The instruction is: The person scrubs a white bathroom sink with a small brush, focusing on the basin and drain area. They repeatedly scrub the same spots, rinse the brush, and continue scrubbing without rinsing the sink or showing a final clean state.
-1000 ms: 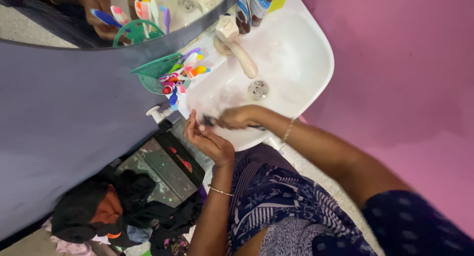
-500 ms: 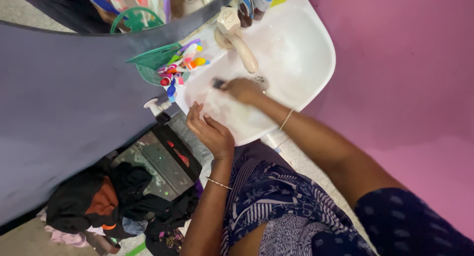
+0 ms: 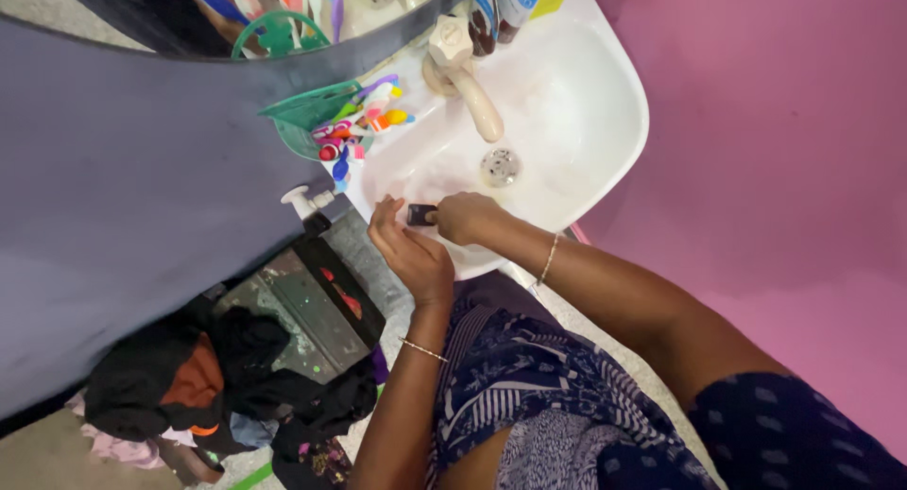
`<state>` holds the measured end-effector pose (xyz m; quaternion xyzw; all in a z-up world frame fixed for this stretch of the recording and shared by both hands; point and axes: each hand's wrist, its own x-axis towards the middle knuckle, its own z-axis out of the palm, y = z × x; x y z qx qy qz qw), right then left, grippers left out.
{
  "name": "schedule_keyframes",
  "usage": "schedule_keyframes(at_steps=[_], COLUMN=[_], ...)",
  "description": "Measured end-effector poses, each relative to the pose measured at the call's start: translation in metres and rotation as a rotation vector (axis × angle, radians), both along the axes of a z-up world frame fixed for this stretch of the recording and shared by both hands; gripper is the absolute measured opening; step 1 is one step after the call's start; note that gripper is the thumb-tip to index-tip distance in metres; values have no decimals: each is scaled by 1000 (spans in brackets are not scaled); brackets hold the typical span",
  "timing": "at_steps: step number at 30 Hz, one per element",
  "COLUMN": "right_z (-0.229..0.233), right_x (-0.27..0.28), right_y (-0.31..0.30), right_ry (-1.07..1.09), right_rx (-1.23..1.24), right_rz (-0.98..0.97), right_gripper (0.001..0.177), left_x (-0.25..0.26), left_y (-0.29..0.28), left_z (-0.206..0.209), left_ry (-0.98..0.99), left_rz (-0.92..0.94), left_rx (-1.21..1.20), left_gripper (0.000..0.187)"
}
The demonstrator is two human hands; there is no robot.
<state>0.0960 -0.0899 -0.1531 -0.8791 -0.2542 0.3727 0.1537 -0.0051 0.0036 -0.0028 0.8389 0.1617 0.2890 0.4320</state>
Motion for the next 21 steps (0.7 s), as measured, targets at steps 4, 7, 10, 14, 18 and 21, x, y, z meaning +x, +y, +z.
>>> schedule_keyframes(at_steps=[4, 7, 10, 14, 18, 21], right_z=[13, 29, 23, 22, 53, 58], right_x=[47, 100, 86, 47, 95, 76], right_y=[-67, -148, -138, -113, -144, -121], right_ry=[-121, -11, 98, -8, 154, 152], right_rx=[-48, -302, -268, -321, -416, -352], right_rz=[255, -122, -99, 36, -211, -187], right_gripper=[39, 40, 53, 44, 59, 58], left_x=[3, 2, 0, 1, -1, 1], left_y=[0, 0, -1, 0, -1, -1], left_z=[-2, -5, -6, -4, -4, -6], left_ry=[-12, -21, -12, -14, 21, -17], left_rz=[10, 11, 10, -7, 1, 0], left_rx=[46, 43, 38, 45, 57, 57], left_gripper=[35, 35, 36, 37, 38, 37])
